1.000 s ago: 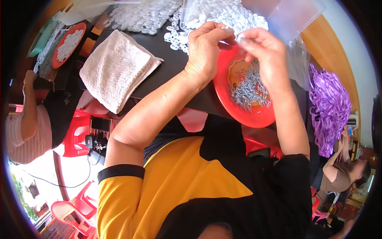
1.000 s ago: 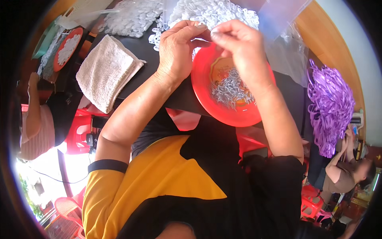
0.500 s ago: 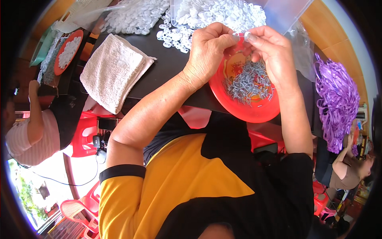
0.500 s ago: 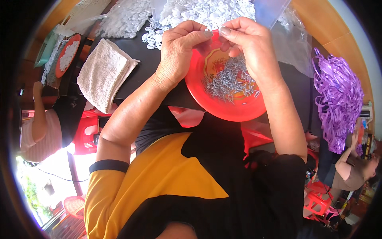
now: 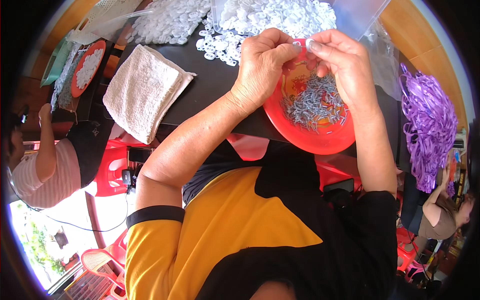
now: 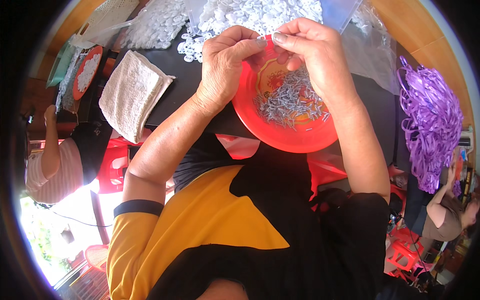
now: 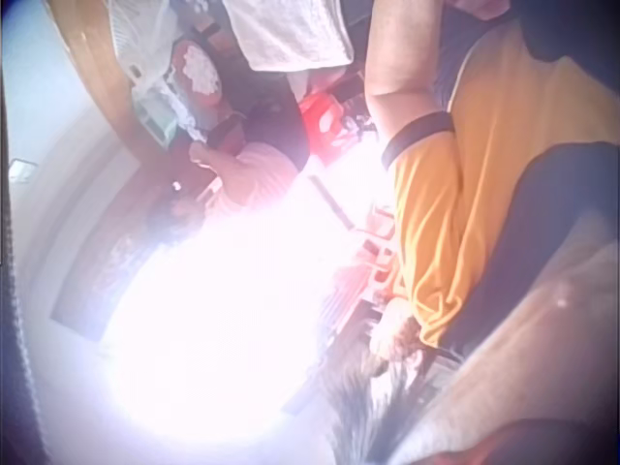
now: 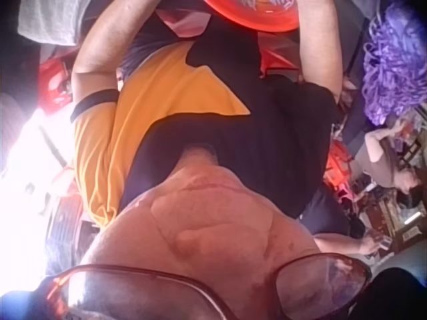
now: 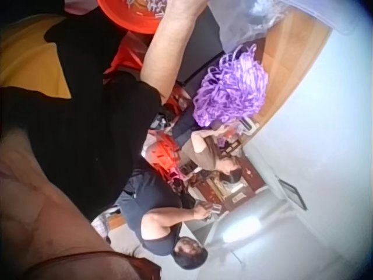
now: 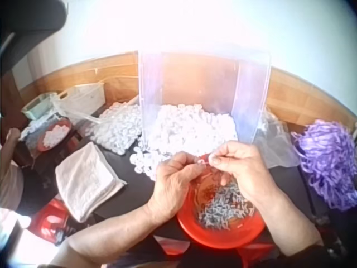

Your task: The person is manually inserting small white plastic ring-like parts into a purple fabric or garment fringe.

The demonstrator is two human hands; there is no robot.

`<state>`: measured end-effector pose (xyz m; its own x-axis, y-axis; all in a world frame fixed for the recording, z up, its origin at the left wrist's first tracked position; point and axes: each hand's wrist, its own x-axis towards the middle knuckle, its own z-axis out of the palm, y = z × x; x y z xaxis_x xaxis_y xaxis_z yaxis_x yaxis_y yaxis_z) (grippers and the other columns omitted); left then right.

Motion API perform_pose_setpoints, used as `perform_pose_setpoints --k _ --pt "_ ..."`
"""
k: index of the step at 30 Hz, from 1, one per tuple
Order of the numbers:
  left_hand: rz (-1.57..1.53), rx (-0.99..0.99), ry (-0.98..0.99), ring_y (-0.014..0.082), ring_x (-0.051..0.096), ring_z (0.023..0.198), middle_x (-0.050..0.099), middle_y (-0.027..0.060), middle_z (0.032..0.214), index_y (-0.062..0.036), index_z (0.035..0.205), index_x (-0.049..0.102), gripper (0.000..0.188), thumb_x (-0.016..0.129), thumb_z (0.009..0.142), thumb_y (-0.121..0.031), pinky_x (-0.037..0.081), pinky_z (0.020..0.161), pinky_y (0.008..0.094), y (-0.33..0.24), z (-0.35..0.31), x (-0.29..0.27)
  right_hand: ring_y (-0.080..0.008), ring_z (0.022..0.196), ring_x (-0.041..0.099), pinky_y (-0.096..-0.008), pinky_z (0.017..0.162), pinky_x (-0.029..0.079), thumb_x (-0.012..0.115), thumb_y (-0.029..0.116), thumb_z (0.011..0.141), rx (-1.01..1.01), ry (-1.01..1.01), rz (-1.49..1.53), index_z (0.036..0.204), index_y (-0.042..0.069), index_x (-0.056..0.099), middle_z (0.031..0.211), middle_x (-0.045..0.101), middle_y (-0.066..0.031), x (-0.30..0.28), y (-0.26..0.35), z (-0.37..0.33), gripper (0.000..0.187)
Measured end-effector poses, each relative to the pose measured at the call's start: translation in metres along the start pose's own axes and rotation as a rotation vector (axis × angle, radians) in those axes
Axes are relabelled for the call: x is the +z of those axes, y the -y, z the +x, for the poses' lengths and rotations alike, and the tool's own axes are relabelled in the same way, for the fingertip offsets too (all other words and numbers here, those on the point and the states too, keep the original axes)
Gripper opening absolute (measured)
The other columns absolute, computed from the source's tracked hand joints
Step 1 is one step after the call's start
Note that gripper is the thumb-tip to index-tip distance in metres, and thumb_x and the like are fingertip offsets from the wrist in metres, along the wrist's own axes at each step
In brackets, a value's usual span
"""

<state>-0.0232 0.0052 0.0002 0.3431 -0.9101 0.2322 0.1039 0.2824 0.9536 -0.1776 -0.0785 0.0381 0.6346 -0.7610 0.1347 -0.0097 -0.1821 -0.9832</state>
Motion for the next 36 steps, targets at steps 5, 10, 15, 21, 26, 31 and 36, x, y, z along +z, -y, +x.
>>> perform_pose_setpoints --k 5,10,15,21,26,31,36 --pt "0.035 0.002 -0.009 0.0113 0.063 0.069 0.068 0.0067 0.076 0.0032 0.09 0.067 0.014 0.067 0.088 -0.011 0.05 0.068 0.0247 -0.003 -0.003 0.0 -0.0111 0.067 0.062 -0.0221 0.057 0.045 0.066 0.018 0.091 0.015 -0.003 -0.009 0.095 0.001 0.069 0.078 0.067 -0.0047 0.0 0.0 0.0 0.018" --pt "-0.022 -0.011 -0.011 0.0118 0.063 0.068 0.067 0.0072 0.075 0.0033 0.09 0.066 0.014 0.066 0.089 -0.011 0.051 0.068 0.0249 -0.001 -0.002 0.0 -0.0104 0.067 0.062 -0.0214 0.057 0.044 0.066 0.018 0.091 0.02 -0.015 0.022 0.094 0.001 0.069 0.078 0.066 -0.0037 0.002 -0.001 0.0 0.018" --pt "-0.072 -0.04 -0.017 0.0131 0.063 0.066 0.066 0.0081 0.073 0.0036 0.091 0.065 0.014 0.065 0.09 -0.011 0.051 0.065 0.0258 0.001 -0.001 0.0 -0.0095 0.066 0.061 -0.0208 0.057 0.042 0.067 0.018 0.091 -0.026 -0.09 0.043 0.094 0.002 0.068 0.077 0.066 -0.0025 0.005 -0.005 -0.002 0.016" --pt "-0.08 -0.04 -0.008 0.0129 0.062 0.064 0.066 0.0074 0.072 0.0036 0.091 0.064 0.014 0.065 0.091 -0.011 0.051 0.063 0.0255 -0.001 -0.002 0.002 -0.0083 0.066 0.06 -0.0205 0.057 0.041 0.067 0.018 0.091 -0.008 -0.094 0.043 0.093 0.003 0.068 0.076 0.065 -0.0016 0.007 -0.004 -0.003 0.016" --pt "-0.069 -0.073 0.007 0.0122 0.062 0.065 0.066 0.0067 0.073 0.0033 0.092 0.065 0.015 0.066 0.091 -0.012 0.051 0.063 0.025 0.0 -0.002 0.001 -0.0068 0.065 0.058 -0.0198 0.057 0.04 0.068 0.019 0.09 -0.05 -0.088 0.005 0.092 0.003 0.068 0.074 0.064 -0.0007 0.007 -0.005 -0.005 0.016" --pt "-0.05 -0.067 0.04 0.0113 0.062 0.065 0.067 0.0063 0.074 0.0025 0.092 0.065 0.016 0.067 0.091 -0.013 0.051 0.063 0.0242 0.001 -0.003 0.0 -0.0057 0.064 0.057 -0.0198 0.055 0.04 0.068 0.019 0.09 -0.059 -0.083 -0.082 0.091 0.003 0.069 0.073 0.064 0.0001 0.009 -0.006 -0.005 0.016" --pt "-0.064 -0.072 0.094 0.0111 0.063 0.068 0.068 0.0057 0.08 0.002 0.096 0.065 0.014 0.07 0.09 -0.01 0.052 0.065 0.0239 -0.004 -0.004 0.002 -0.0061 0.062 0.058 -0.0193 0.052 0.04 0.067 0.021 0.091 0.007 0.036 -0.042 0.089 0.003 0.069 0.073 0.064 -0.0008 -0.008 -0.002 -0.001 0.018"
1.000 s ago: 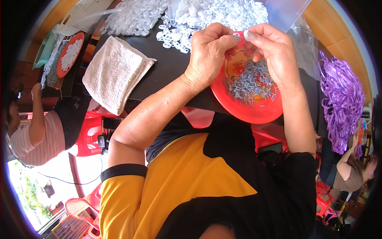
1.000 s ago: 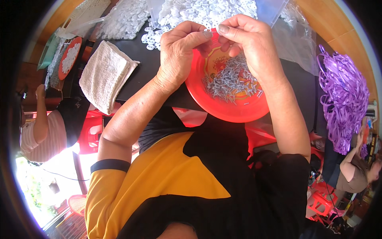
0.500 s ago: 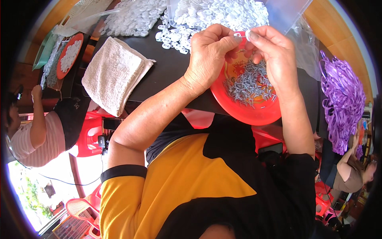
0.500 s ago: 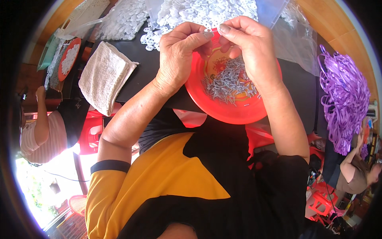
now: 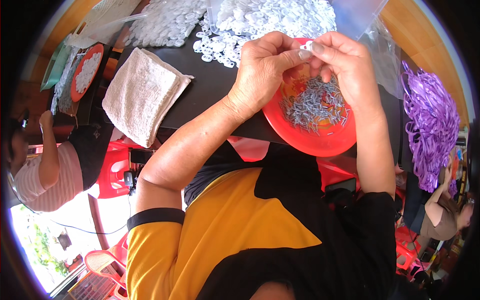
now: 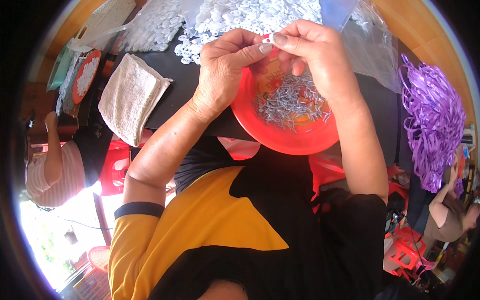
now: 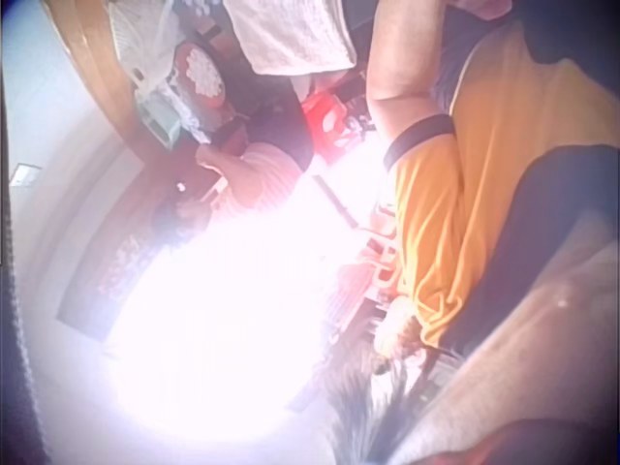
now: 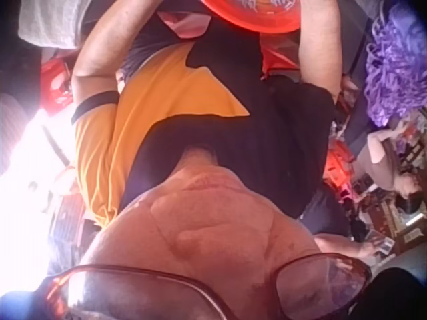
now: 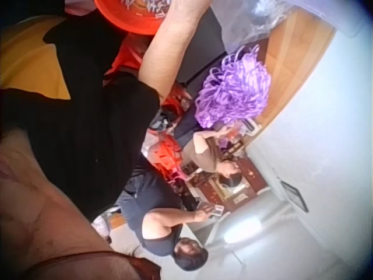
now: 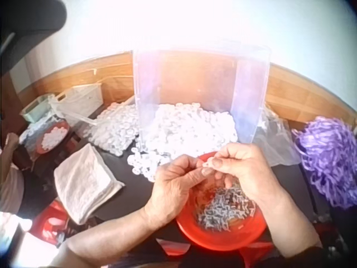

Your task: The person is manually inserting small white plastic ring-like parts into a purple fabric or garment fringe.

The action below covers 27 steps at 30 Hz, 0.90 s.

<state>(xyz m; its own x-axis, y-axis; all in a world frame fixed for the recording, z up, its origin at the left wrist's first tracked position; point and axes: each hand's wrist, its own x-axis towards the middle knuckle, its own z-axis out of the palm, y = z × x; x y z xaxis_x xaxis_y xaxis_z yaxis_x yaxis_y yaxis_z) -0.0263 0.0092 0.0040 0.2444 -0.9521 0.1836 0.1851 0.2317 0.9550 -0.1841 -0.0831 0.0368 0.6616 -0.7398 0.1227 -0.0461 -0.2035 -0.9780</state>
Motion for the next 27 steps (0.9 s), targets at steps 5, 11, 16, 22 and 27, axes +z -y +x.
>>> perform_pose_setpoints --k 5,11,16,22,27 --pt "-0.053 0.133 0.08 0.0121 0.066 0.076 0.069 0.0063 0.089 0.002 0.104 0.064 0.024 0.075 0.083 0.0 0.056 0.073 0.0251 0.004 0.001 0.002 -0.0078 0.058 0.06 -0.0186 0.049 0.04 0.066 0.021 0.091 0.076 0.114 0.075 0.087 0.002 0.068 0.07 0.064 -0.0025 -0.012 0.009 -0.002 0.02" --pt "-0.016 0.127 0.172 0.013 0.067 0.086 0.07 0.0089 0.094 0.0032 0.108 0.063 0.03 0.076 0.081 0.002 0.056 0.081 0.0263 0.003 -0.001 -0.001 -0.0091 0.056 0.061 -0.0186 0.048 0.04 0.065 0.025 0.093 0.13 0.245 0.141 0.087 0.001 0.067 0.067 0.064 -0.0034 -0.018 0.006 -0.003 0.024" --pt "-0.04 0.17 0.132 0.0117 0.067 0.079 0.065 0.0054 0.085 0.003 0.104 0.061 0.031 0.078 0.079 0.004 0.057 0.071 0.0249 0.001 -0.003 0.005 -0.01 0.055 0.061 -0.0187 0.046 0.041 0.064 0.024 0.094 0.16 0.194 0.189 0.092 0.0 0.068 0.068 0.064 -0.0039 -0.015 0.004 -0.005 0.024" --pt "0.063 0.227 0.141 0.011 0.067 0.078 0.067 0.0066 0.085 0.0026 0.105 0.059 0.031 0.078 0.08 0.002 0.056 0.069 0.0242 0.001 -0.006 0.006 -0.01 0.055 0.061 -0.0185 0.046 0.042 0.064 0.022 0.094 0.168 0.172 0.205 0.097 -0.001 0.068 0.07 0.065 -0.0041 -0.009 0.007 -0.01 0.024" --pt "0.121 0.236 0.142 0.0116 0.066 0.087 0.069 0.0079 0.095 0.0017 0.111 0.062 0.034 0.077 0.081 0.003 0.057 0.075 0.0253 0.0 -0.008 0.002 -0.0095 0.055 0.06 -0.0187 0.047 0.041 0.063 0.021 0.094 0.161 0.138 0.187 0.096 0.0 0.068 0.07 0.064 -0.0035 -0.007 0.011 -0.012 0.022"
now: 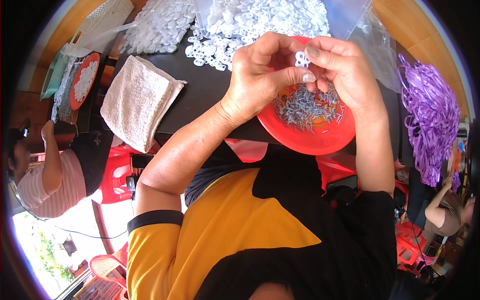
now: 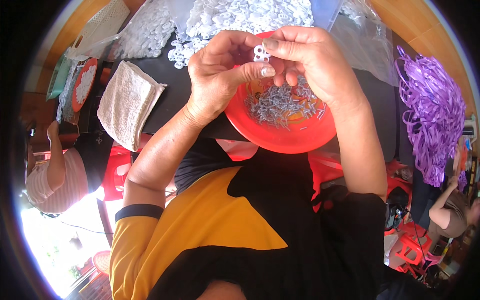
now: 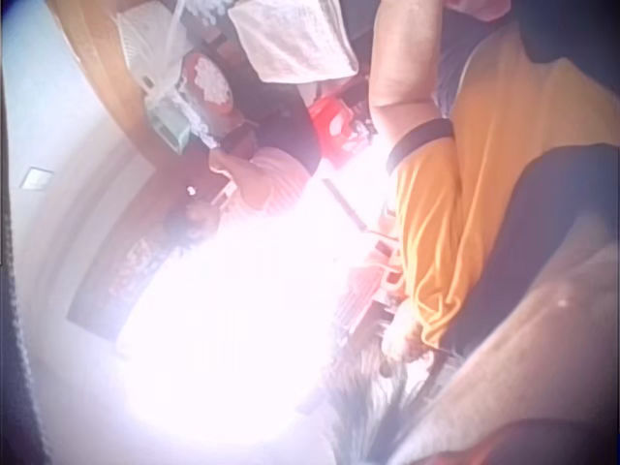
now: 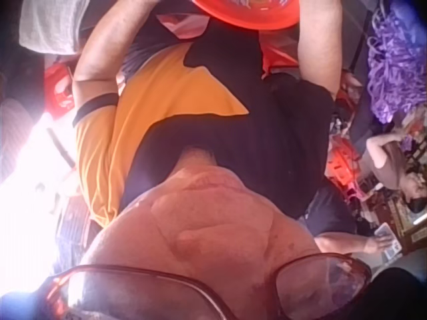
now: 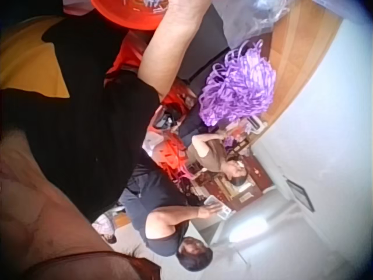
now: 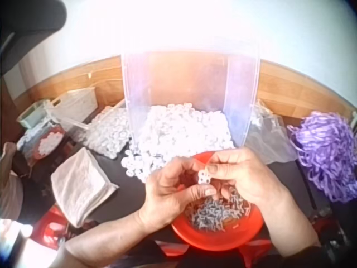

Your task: The person is manually inserting small white plastic ring-like parts into a purple fabric or garment fringe.

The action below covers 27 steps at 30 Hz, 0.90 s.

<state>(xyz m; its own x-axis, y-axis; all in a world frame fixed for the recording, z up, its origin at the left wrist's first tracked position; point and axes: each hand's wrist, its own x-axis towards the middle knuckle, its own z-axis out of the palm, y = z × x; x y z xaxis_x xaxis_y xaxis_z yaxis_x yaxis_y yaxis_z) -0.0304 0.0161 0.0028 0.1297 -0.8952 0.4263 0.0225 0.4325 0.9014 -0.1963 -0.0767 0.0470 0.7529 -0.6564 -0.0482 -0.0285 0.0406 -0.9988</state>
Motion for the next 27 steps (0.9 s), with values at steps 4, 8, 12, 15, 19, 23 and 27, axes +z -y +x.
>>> perform_pose_setpoints --k 4,8,12,15,19,23,27 --pt "-0.02 -0.095 -0.031 0.0114 0.066 0.086 0.07 0.0082 0.094 0.0022 0.11 0.064 0.028 0.074 0.084 0.002 0.056 0.075 0.0246 -0.002 0.003 -0.001 -0.0079 0.056 0.058 -0.0186 0.048 0.039 0.064 0.022 0.094 -0.045 -0.048 -0.053 0.094 0.001 0.068 0.069 0.062 -0.0014 -0.002 -0.006 0.0 0.021" --pt "-0.082 -0.105 -0.044 0.0122 0.067 0.086 0.07 0.0086 0.093 0.0027 0.108 0.065 0.024 0.073 0.085 0.001 0.056 0.075 0.0241 0.002 0.004 -0.004 -0.0056 0.058 0.056 -0.0184 0.05 0.038 0.065 0.024 0.093 -0.092 -0.122 -0.199 0.092 0.002 0.069 0.068 0.061 0.0009 0.006 -0.006 0.0 0.022" --pt "-0.072 -0.075 -0.048 0.0127 0.067 0.087 0.07 0.0092 0.093 0.0024 0.109 0.064 0.028 0.074 0.083 0.003 0.057 0.075 0.0249 0.002 0.005 -0.002 -0.0047 0.059 0.055 -0.0184 0.05 0.038 0.066 0.025 0.093 -0.178 -0.119 -0.244 0.093 0.002 0.069 0.069 0.061 0.0014 0.008 -0.008 0.0 0.023" --pt "-0.032 -0.014 -0.019 0.0128 0.067 0.088 0.07 0.0092 0.093 0.002 0.109 0.063 0.031 0.076 0.081 0.004 0.057 0.076 0.0254 0.001 0.003 0.0 -0.0053 0.057 0.056 -0.018 0.049 0.038 0.065 0.024 0.093 -0.122 -0.096 -0.177 0.093 0.001 0.069 0.071 0.062 0.0006 0.007 -0.004 -0.001 0.024" --pt "-0.068 0.022 0.005 0.0127 0.067 0.087 0.07 0.0087 0.092 0.0018 0.109 0.063 0.033 0.077 0.079 0.004 0.057 0.076 0.0257 -0.001 0.001 0.001 -0.0069 0.055 0.058 -0.0175 0.047 0.039 0.065 0.024 0.094 -0.049 -0.04 -0.054 0.095 -0.001 0.068 0.071 0.063 -0.0016 0.006 -0.004 -0.003 0.025" --pt "0.096 0.033 0.003 0.0128 0.068 0.085 0.07 0.0086 0.091 0.0021 0.106 0.062 0.031 0.078 0.079 0.004 0.057 0.076 0.0257 0.001 -0.002 -0.003 -0.0084 0.054 0.058 -0.0176 0.046 0.038 0.064 0.024 0.095 -0.003 0.008 0.036 0.094 -0.002 0.067 0.07 0.063 -0.0033 0.008 -0.004 -0.004 0.026" --pt "0.03 -0.006 0.019 0.0126 0.068 0.082 0.07 0.0084 0.09 0.0024 0.105 0.062 0.031 0.078 0.079 0.003 0.057 0.075 0.0253 0.002 -0.002 -0.004 -0.009 0.053 0.058 -0.0178 0.046 0.038 0.064 0.024 0.095 0.016 0.048 0.066 0.09 -0.001 0.066 0.069 0.062 -0.0035 0.005 -0.005 -0.005 0.026"
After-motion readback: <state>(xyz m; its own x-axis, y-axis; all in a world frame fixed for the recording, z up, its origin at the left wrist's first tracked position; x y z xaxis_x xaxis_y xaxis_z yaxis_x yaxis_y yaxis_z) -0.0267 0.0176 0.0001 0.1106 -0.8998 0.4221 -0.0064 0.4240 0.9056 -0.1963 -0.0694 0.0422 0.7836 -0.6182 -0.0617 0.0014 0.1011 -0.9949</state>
